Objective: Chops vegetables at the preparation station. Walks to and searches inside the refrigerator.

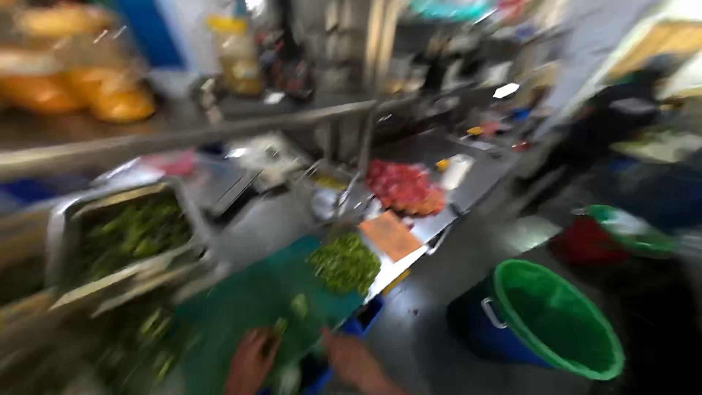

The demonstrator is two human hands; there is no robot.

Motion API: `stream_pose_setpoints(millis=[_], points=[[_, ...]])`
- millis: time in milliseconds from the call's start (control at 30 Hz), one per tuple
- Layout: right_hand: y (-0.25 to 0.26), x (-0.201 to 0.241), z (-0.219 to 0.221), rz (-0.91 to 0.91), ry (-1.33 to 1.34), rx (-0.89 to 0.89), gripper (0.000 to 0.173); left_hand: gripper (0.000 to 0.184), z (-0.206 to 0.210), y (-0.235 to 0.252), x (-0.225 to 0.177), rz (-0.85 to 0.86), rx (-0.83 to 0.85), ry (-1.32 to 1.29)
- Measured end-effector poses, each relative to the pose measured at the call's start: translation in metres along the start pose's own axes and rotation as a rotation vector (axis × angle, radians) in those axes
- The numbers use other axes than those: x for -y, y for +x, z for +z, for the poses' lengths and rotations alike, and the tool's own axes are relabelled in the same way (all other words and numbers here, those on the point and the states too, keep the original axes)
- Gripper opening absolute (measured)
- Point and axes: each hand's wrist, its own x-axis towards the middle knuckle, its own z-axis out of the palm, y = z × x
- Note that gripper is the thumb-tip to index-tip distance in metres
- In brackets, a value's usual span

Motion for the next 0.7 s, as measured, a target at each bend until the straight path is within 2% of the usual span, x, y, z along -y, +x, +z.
stream_pose_setpoints(millis=[67,133,233,300,400,533,700], points=[[0.004,0.011,-0.015,0.051,-0.08,0.172,0.067,0.031,-0.008,-0.008,0.0,-0.122,0.086,-0.015],[0.013,0.024,-0.029,0.1,-0.179,0.21,0.061,0.031,-0.013,-0.001,0.001,-0.182,0.148,-0.01],[0.009,0.039,-0.038,0.106,-0.262,0.253,0.059,0.024,-0.014,0.0,0.002,-0.114,0.116,-0.016],[0.007,0.047,-0.037,0.099,-0.303,0.28,0.061,0.02,-0.014,0.002,0.0,-0.095,0.137,-0.014],[0.013,0.055,-0.033,0.105,-0.332,0.294,0.056,0.016,-0.012,0.006,-0.003,-0.085,0.165,0.002],[0.022,0.057,-0.04,0.099,-0.349,0.274,0.053,0.014,-0.008,0.006,-0.001,-0.079,0.141,-0.005],[0.01,0.064,-0.057,0.083,-0.398,0.272,0.052,0.012,-0.006,0.005,-0.001,-0.055,0.113,0.003]])
